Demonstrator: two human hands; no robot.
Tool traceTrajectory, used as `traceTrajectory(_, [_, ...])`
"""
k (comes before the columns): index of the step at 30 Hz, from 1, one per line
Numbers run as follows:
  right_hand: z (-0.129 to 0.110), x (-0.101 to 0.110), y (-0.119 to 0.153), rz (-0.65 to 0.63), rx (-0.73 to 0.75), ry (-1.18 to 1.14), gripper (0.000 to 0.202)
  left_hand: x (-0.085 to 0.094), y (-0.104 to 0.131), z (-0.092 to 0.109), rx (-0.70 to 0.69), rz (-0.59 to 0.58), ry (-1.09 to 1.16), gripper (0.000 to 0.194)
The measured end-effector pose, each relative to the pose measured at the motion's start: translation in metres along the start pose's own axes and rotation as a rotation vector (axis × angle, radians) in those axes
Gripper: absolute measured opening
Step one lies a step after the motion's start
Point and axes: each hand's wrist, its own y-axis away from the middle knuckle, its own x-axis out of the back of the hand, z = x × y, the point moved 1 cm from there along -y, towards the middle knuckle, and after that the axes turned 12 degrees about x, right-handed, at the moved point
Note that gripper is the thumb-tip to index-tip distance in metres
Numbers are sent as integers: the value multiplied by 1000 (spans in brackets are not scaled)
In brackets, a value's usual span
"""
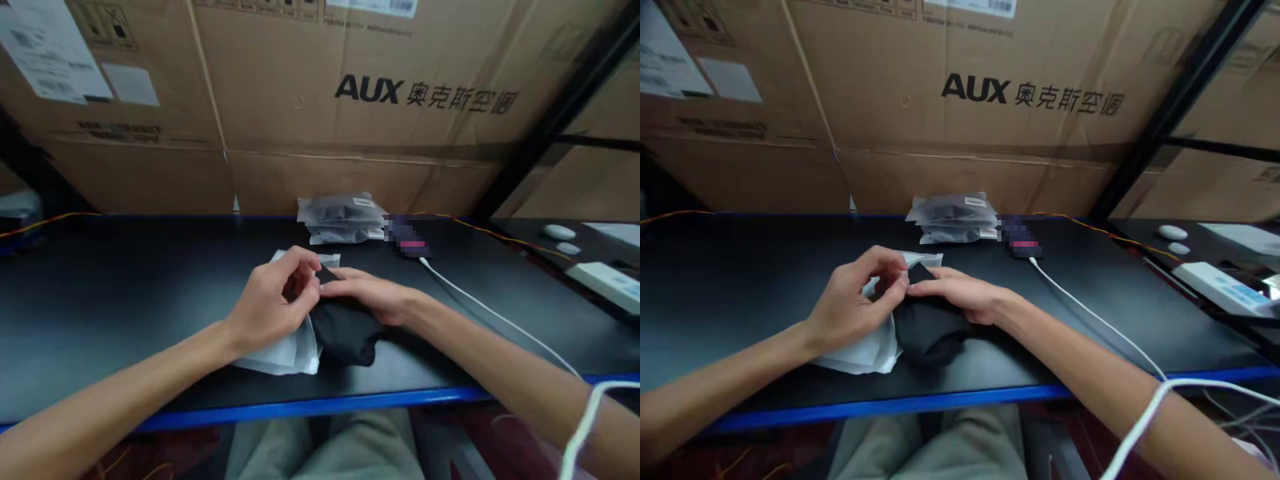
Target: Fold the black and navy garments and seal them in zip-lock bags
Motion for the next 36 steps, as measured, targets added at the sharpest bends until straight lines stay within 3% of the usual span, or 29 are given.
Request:
traceTrajectory(3, [4, -1, -3, 63, -78, -190, 21, -4, 6, -1, -104, 25, -46, 10])
traceTrajectory(8, [7, -6, -11, 293, 120, -265, 23, -4, 7, 0, -160, -4, -141, 10])
traceTrajectory(11, [4, -5, -9, 229, 207, -225, 32, 4, -4, -4, -48, -110, -272, 4])
traceTrajectory(14, [0, -1, -4, 114, 225, -105, 54, 14, -15, -14, 101, -277, -469, 21])
traceTrajectory(16, [-2, 1, -3, 106, 240, -43, 68, 16, -17, -20, 149, -387, -509, 31])
traceTrajectory(18, [-1, 2, -3, 122, 272, -22, 71, 15, -17, -23, 114, -464, -464, 35])
traceTrajectory(21, [3, 0, -7, 183, 367, -28, 60, 13, -14, -20, 18, -513, -384, 34])
traceTrajectory(24, [8, -3, -12, 253, 467, -1, 47, 13, -12, -11, 8, -547, -326, 31])
traceTrajectory(30, [12, 1, -18, 509, 610, 37, 39, 3, -1, 6, -1, -622, -139, 38])
traceTrajectory(33, [9, 4, -20, 528, 661, 53, 42, -5, 1, 2, -14, -570, -160, 37])
traceTrajectory(36, [5, 4, -18, 482, 634, 57, 46, -5, -5, -11, -6, -370, -306, 39])
